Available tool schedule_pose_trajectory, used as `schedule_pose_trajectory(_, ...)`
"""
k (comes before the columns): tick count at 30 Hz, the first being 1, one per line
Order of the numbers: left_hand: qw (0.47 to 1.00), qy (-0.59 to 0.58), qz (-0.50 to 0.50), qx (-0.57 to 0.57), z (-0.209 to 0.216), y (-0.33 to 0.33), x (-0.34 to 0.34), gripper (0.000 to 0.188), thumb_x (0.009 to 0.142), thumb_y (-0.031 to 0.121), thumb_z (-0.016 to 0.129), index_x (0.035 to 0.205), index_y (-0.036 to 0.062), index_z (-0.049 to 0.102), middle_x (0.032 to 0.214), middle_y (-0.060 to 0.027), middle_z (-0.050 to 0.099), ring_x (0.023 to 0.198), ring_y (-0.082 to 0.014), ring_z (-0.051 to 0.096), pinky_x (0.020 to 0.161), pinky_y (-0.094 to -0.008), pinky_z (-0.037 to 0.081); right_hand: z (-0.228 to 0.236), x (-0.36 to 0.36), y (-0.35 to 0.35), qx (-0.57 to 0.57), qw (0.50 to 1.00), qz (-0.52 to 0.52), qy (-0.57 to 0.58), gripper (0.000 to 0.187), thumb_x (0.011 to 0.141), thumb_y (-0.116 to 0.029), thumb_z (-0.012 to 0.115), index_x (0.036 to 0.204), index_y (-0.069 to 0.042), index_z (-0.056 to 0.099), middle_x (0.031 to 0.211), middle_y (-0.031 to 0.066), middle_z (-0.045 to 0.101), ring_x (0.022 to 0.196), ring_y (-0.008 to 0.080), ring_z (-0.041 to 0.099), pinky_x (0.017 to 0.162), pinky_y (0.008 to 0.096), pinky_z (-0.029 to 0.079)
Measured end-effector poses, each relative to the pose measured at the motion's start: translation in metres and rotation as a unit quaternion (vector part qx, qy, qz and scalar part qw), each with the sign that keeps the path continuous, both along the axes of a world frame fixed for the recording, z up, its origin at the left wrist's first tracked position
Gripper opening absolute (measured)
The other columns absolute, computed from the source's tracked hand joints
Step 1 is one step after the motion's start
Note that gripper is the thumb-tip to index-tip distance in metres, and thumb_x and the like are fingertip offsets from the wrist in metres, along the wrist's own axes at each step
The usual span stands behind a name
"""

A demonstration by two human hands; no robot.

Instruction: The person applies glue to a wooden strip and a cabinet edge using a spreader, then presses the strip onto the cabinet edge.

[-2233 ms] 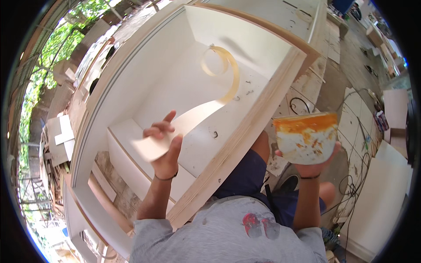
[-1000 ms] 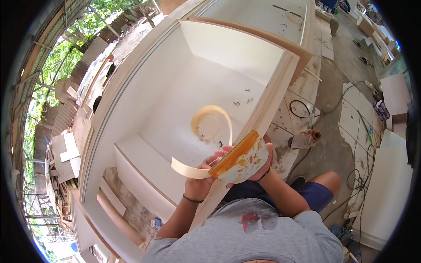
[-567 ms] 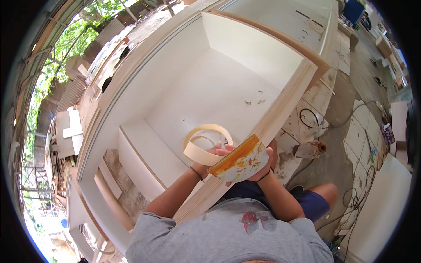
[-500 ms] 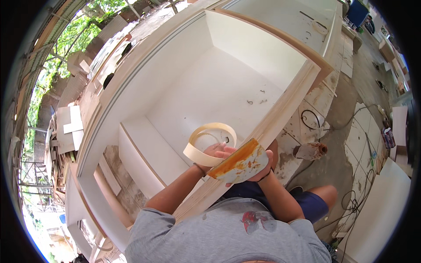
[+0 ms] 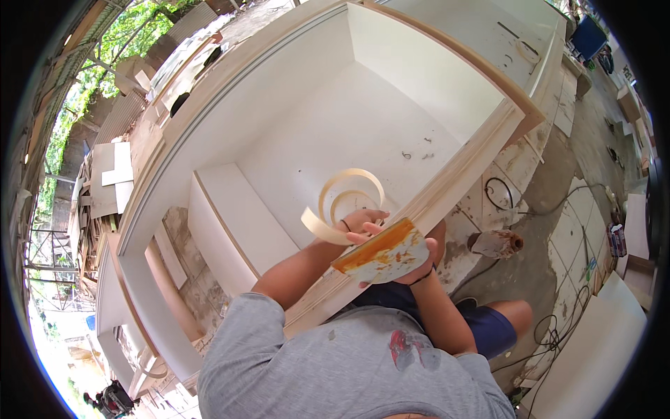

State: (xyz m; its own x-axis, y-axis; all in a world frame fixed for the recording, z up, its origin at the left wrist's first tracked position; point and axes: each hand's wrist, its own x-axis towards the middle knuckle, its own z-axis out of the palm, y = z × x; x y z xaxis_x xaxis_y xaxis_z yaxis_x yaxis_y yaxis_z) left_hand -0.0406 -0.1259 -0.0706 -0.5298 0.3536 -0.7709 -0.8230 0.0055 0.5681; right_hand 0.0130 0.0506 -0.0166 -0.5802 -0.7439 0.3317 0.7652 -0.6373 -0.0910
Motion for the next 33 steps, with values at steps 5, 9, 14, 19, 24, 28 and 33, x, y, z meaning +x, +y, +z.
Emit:
schedule_pose_trajectory(5,0.992,0.11,-0.032,-0.046,-0.011,-0.042,-0.038,0.072,0.074,0.028,0.079,0.131,-0.0043,0.048,0.112,-0.0167,0.064,0.104,-0.0277,0.062,0.089,-0.0367,0.049,0.025,-0.01,0.054,0.026,0.998,-0.008,0.051,0.106,0.078,-0.069,0.059,0.155,-0.013,0.013,0.16,0.0221,0.002,0.144,0.0512,0.006,0.095,0.0782,0.031)
schedule_pose_trajectory(9,0.841,0.26,-0.324,-0.348,0.083,-0.051,-0.076,0.073,0.065,0.02,0.08,0.129,0.0028,0.051,0.108,-0.0175,0.065,0.103,-0.0294,0.063,0.087,-0.0393,0.05,0.033,-0.007,0.101,0.016,0.992,-0.115,0.05,0.11,0.075,-0.071,0.061,0.155,-0.013,0.013,0.159,0.0252,0.0,0.142,0.053,0.012,0.097,0.0769,0.03)
schedule_pose_trajectory(14,0.792,0.264,-0.402,-0.376,0.167,-0.032,-0.088,0.074,0.067,0.023,0.078,0.133,0.0044,0.05,0.114,-0.0172,0.064,0.107,-0.0294,0.061,0.091,-0.0386,0.048,0.048,-0.003,0.126,0.033,0.981,-0.168,0.088,0.11,0.073,-0.07,0.064,0.155,-0.014,0.016,0.16,0.0238,0.001,0.142,0.0529,0.014,0.098,0.0753,0.031)
schedule_pose_trajectory(19,0.649,0.272,-0.592,-0.392,0.207,-0.03,-0.109,0.083,0.068,0.027,0.077,0.143,0.0098,0.044,0.122,-0.0133,0.063,0.112,-0.0281,0.059,0.095,-0.0361,0.046,0.053,-0.008,0.125,0.1,0.974,-0.163,0.118,0.104,0.075,-0.067,0.065,0.154,-0.016,0.022,0.161,0.019,0.003,0.142,0.0513,0.016,0.097,0.0763,0.031)
schedule_pose_trajectory(24,0.662,0.288,-0.588,-0.365,0.242,-0.008,-0.087,0.091,0.067,0.026,0.078,0.147,0.009,0.039,0.121,-0.0155,0.063,0.11,-0.0282,0.061,0.095,-0.0354,0.047,0.041,-0.013,0.124,0.028,0.959,-0.256,0.12,0.091,0.081,-0.07,0.054,0.153,-0.021,0.027,0.159,0.0137,0.021,0.142,0.0469,0.02,0.1,0.0801,0.021)
schedule_pose_trajectory(28,0.702,0.222,-0.604,-0.306,0.227,-0.011,-0.089,0.095,0.064,0.023,0.08,0.147,0.0035,0.037,0.12,-0.0172,0.063,0.107,-0.0274,0.062,0.093,-0.0353,0.047,0.047,-0.022,0.126,0.041,0.95,-0.29,0.105,0.085,0.084,-0.061,0.056,0.15,-0.013,0.034,0.154,0.0128,0.033,0.14,0.0422,0.03,0.106,0.0751,0.017)
schedule_pose_trajectory(33,0.703,0.169,-0.621,-0.302,0.207,-0.014,-0.099,0.088,0.064,0.019,0.082,0.141,0.0001,0.043,0.115,-0.0159,0.064,0.105,-0.0259,0.063,0.091,-0.0337,0.048,0.062,-0.05,0.127,0.106,0.933,-0.296,0.176,0.087,0.083,-0.065,0.055,0.151,-0.017,0.031,0.154,0.0121,0.032,0.141,0.0431,0.027,0.103,0.0796,0.015)
